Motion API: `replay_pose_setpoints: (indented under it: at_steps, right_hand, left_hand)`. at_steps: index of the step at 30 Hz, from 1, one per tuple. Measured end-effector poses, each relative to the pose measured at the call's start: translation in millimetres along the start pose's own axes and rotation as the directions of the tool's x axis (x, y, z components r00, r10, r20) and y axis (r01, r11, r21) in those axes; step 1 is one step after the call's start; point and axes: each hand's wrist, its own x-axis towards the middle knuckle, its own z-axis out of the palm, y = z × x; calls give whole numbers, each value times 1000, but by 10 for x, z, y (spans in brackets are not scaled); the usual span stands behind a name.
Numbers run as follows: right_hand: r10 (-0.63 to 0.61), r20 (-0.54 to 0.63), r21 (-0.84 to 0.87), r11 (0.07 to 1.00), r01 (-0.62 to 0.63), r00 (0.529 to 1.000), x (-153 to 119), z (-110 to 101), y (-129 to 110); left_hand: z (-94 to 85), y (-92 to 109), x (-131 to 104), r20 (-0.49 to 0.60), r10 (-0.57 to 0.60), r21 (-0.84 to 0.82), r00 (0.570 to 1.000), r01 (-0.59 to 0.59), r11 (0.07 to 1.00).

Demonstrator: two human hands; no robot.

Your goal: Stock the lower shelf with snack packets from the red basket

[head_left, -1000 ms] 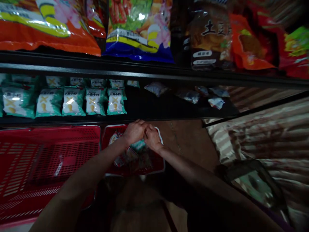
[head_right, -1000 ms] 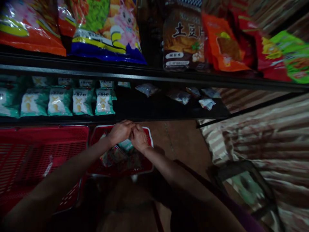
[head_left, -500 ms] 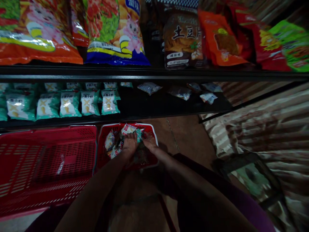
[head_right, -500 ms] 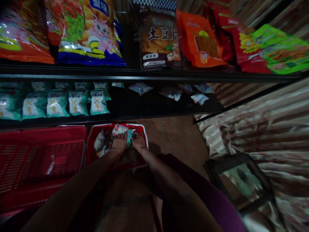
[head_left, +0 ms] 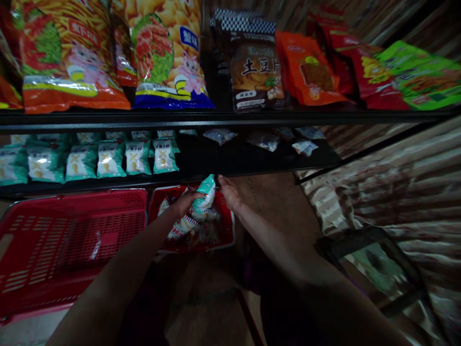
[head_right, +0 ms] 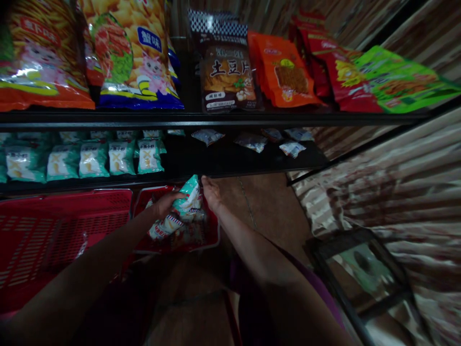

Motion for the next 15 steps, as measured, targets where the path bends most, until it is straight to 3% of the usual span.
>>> replay_pose_setpoints:
  at_steps: [4,8,12,15]
  right_hand:
    - [4,-13,71,997,-3,1000,-73,35,-305]
    - [101,18,208,973,-103,995,-230,65,-552]
    - [240,112,335,904,-264,964,-435,77,-734]
    - [253,196,367,877,-310,947,-538,74,-815]
  left_hand:
    - [34,131,-206,42,-83,-162,996,89,983]
    - [30,224,-387,77,-80,-253,994,97,963]
    - [48,257,-567,62,-8,-218,998,21,976]
    - [68,236,-682,53,62,-78,997,-57,995]
